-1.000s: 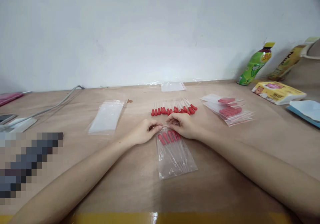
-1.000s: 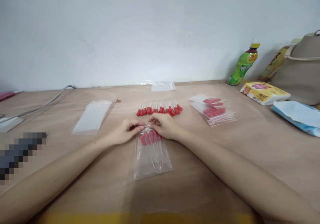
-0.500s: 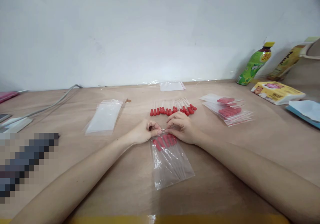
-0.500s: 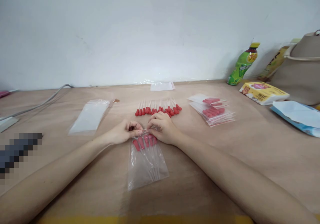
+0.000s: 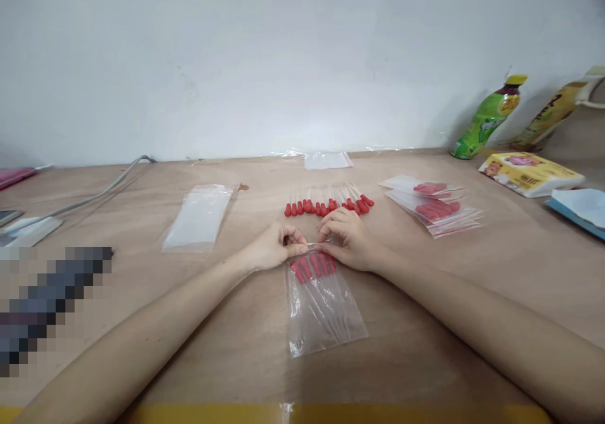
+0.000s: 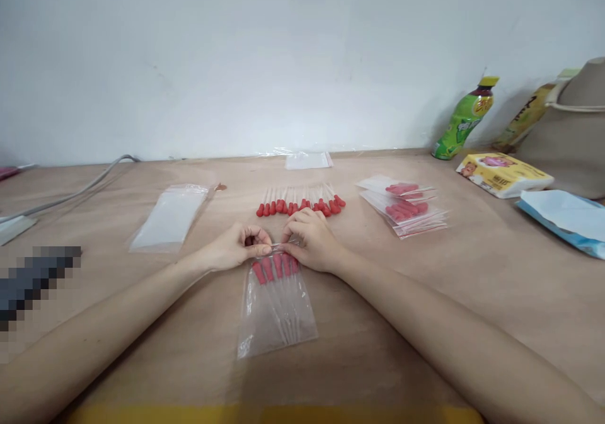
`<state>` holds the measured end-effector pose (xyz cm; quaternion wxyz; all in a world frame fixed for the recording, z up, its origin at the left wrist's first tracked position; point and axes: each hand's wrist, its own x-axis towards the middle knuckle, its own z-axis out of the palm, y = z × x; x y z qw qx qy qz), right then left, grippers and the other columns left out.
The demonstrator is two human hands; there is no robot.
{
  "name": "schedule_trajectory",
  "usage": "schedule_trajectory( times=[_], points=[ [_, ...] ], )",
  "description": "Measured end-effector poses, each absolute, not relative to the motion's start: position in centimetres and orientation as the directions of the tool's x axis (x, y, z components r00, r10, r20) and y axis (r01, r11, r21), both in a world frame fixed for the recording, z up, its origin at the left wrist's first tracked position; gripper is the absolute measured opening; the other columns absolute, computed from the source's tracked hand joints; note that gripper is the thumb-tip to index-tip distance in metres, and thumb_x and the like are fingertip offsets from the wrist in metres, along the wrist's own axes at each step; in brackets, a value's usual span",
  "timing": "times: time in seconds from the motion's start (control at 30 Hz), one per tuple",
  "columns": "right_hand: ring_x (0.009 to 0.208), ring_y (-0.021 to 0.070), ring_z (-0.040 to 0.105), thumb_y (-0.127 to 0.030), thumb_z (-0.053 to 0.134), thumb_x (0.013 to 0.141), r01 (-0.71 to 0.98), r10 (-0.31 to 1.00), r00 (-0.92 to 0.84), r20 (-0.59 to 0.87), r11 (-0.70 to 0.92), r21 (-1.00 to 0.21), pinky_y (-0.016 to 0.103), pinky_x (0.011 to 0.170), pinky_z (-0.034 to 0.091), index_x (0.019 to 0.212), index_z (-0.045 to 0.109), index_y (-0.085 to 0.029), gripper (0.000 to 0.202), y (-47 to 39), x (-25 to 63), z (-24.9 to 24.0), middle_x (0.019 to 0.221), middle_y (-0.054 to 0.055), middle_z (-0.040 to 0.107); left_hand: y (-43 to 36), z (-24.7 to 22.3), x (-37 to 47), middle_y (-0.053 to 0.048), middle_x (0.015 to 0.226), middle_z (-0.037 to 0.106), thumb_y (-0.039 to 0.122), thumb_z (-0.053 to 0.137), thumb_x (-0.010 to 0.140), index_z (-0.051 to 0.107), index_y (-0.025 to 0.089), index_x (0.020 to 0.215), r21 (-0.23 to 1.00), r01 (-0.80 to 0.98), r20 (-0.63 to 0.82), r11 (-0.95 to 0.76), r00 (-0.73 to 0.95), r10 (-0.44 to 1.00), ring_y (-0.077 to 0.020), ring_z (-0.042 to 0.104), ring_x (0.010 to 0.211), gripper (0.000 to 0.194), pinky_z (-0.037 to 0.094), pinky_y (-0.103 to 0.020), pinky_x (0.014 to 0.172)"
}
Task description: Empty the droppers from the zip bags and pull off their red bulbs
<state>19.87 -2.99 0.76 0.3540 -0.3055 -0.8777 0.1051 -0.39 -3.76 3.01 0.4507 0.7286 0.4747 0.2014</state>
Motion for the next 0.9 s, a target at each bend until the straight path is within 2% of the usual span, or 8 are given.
schedule_trajectory(
  times=[0.13, 0.27, 0.4, 0.6, 0.9],
  points=[
    [0.087, 0.0183, 0.05, -0.022, 0.058, 0.078, 0.482, 0.589, -0.587, 0.555, 0.806, -0.344, 0.035, 0.079, 0.031, 0.073, 0.055, -0.019, 0.007, -3.26, 19.72, 0.93, 0.085, 0.003, 0.061, -3.66, 3.46, -0.71, 0.0, 0.066, 0.058, 0.037, 0.059, 0.075, 0.062, 0.012, 0.079, 0.827, 0.52, -0.13, -0.214, 0.546, 0.828, -0.0108, 0.05, 0.06, 0.026, 0.04, -0.022, 0.056],
    [0.087, 0.0188, 0.051, -0.021, 0.057, 0.079, 0.493, 0.567, -0.575, 0.59, 0.815, -0.304, 0.035, 0.078, 0.031, 0.073, 0.054, -0.019, 0.007, -3.38, 19.62, 0.91, 0.083, 0.003, 0.062, -3.66, 3.89, -0.86, 0.0, 0.065, 0.057, 0.042, 0.048, 0.082, 0.064, 0.013, 0.077, 0.781, 0.557, -0.15, -0.281, 0.604, 0.783, -0.0106, 0.048, 0.059, 0.034, 0.037, -0.022, 0.056],
    [0.087, 0.0182, 0.05, -0.023, 0.057, 0.08, 0.468, 0.555, -0.586, 0.59, 0.827, -0.313, 0.035, 0.078, 0.031, 0.076, 0.057, -0.019, 0.006, -3.32, 19.67, 0.8, 0.083, 0.003, 0.063, -3.56, 3.61, -0.73, -0.001, 0.068, 0.058, 0.039, 0.053, 0.079, 0.064, 0.012, 0.077, 0.795, 0.564, -0.151, -0.224, 0.542, 0.827, -0.0112, 0.048, 0.061, 0.029, 0.038, -0.023, 0.059],
    [0.088, 0.0174, 0.05, -0.027, 0.056, 0.082, 0.43, 0.5, -0.602, 0.622, 0.86, -0.276, 0.035, 0.079, 0.03, 0.086, 0.064, -0.023, 0.009, -3.13, 19.67, 0.42, 0.088, 0.002, 0.063, -3.41, 3.21, -0.77, 0.0, 0.065, 0.056, 0.037, 0.059, 0.073, 0.062, 0.012, 0.074, 0.831, 0.528, -0.162, -0.177, 0.533, 0.83, -0.0103, 0.047, 0.06, 0.024, 0.038, -0.023, 0.058],
    [0.086, 0.0161, 0.049, -0.019, 0.06, 0.076, 0.407, 0.493, -0.6, 0.63, 0.866, -0.29, 0.034, 0.08, 0.028, 0.072, 0.061, -0.021, 0.005, -3.24, 19.58, 0.59, 0.083, 0.0, 0.063, -3.42, 3.13, -0.75, 0.0, 0.065, 0.055, 0.034, 0.063, 0.07, 0.061, 0.011, 0.074, 0.846, 0.509, -0.172, -0.161, 0.544, 0.821, -0.0093, 0.047, 0.06, 0.023, 0.037, -0.022, 0.057]
  ],
)
